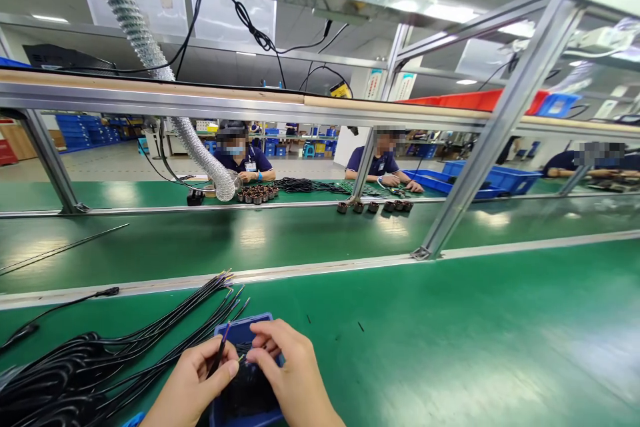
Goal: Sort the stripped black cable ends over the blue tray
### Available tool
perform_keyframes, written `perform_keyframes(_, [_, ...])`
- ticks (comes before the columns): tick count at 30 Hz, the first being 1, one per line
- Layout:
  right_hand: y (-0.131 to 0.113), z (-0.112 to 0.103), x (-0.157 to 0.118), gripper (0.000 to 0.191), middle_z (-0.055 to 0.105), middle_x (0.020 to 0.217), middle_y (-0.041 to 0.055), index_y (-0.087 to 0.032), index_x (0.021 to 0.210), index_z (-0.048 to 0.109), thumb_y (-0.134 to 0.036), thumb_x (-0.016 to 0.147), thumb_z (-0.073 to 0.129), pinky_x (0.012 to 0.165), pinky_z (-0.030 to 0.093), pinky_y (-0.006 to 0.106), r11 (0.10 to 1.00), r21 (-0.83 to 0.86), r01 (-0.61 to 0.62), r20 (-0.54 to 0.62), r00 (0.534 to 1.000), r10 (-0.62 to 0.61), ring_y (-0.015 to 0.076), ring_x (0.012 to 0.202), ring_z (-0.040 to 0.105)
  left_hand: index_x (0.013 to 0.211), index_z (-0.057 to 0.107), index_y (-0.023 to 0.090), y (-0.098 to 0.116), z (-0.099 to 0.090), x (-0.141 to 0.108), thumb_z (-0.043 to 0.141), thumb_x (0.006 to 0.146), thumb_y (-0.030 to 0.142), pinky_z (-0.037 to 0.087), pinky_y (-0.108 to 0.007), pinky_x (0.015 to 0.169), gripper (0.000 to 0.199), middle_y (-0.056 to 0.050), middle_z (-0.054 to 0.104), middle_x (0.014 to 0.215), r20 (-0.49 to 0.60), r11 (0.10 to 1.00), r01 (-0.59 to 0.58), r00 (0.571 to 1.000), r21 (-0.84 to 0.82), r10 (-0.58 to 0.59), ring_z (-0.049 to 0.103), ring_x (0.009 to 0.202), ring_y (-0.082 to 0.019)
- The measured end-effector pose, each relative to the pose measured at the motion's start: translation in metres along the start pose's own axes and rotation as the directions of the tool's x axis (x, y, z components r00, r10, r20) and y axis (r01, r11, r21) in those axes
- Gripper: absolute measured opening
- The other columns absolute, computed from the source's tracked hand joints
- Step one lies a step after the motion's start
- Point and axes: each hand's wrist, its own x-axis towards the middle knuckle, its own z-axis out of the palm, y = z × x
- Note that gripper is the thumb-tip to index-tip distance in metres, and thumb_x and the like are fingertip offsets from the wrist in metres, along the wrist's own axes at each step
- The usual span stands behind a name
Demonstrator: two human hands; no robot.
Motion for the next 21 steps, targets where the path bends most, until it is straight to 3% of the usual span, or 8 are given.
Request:
perform_keyframes(3, [-0.004, -0.001, -0.001, 0.016, 0.074, 0.073, 0.0018, -0.02, 0.096, 0.073, -0.024, 0.086, 0.062, 0.063, 0.056, 0.022, 0.999, 0.039, -0.035, -0.02, 0.999, 0.036, 0.0148, 0.063, 0.067, 0.07, 0.058, 0.016, 0.0, 0.0, 0.0, 0.067, 0.075, 0.037, 0.039, -0.026, 0.065, 0.023, 0.002, 0.05, 0.068, 0.025, 1.0, 0.009, 1.0, 0.003, -0.01, 0.045, 0.065, -0.014])
perform_keyframes(9, [-0.009, -0.004, -0.002, 0.02, 0.074, 0.094, 0.0057, -0.022, 0.105, 0.071, -0.029, 0.092, 0.057, 0.075, 0.057, 0.024, 0.992, 0.128, -0.019, 0.004, 1.0, 0.018, 0.0177, 0.083, 0.071, 0.071, 0.057, 0.016, 0.013, 0.002, -0.004, 0.064, 0.076, 0.036, 0.039, -0.027, 0.069, 0.021, 0.001, 0.05, 0.07, 0.031, 0.999, 0.029, 0.999, 0.026, -0.03, 0.047, 0.07, -0.016])
perform_keyframes(13, [-0.005, -0.005, -0.004, 0.027, 0.074, 0.086, 0.001, -0.026, 0.116, 0.064, -0.018, 0.09, 0.059, 0.073, 0.057, 0.02, 0.991, 0.062, 0.118, 0.015, 0.993, -0.119, 0.0142, 0.076, 0.07, 0.071, 0.056, 0.016, 0.015, 0.003, -0.005, 0.061, 0.076, 0.034, 0.039, -0.028, 0.07, 0.019, -0.001, 0.053, 0.073, 0.051, 0.999, 0.039, 0.998, 0.034, -0.041, 0.047, 0.072, -0.017])
perform_keyframes(17, [-0.001, -0.006, -0.005, 0.038, 0.072, 0.089, -0.0015, -0.03, 0.122, 0.058, -0.01, 0.09, 0.056, 0.079, 0.055, 0.02, 0.95, -0.066, 0.305, 0.047, 0.952, -0.303, 0.0127, 0.078, 0.069, 0.071, 0.055, 0.016, 0.015, 0.003, -0.005, 0.06, 0.075, 0.035, 0.038, -0.029, 0.07, 0.019, -0.001, 0.053, 0.073, 0.049, 0.999, 0.037, 0.998, 0.039, -0.039, 0.047, 0.072, -0.018])
perform_keyframes(21, [-0.002, -0.006, -0.005, 0.036, 0.071, 0.087, -0.0014, -0.028, 0.121, 0.057, -0.009, 0.091, 0.055, 0.076, 0.055, 0.018, 0.93, -0.11, 0.349, 0.079, 0.936, -0.342, 0.0122, 0.077, 0.069, 0.07, 0.054, 0.017, 0.018, 0.003, -0.005, 0.06, 0.075, 0.037, 0.037, -0.029, 0.07, 0.021, -0.001, 0.052, 0.072, 0.057, 0.998, 0.036, 0.998, 0.046, -0.038, 0.046, 0.072, -0.018])
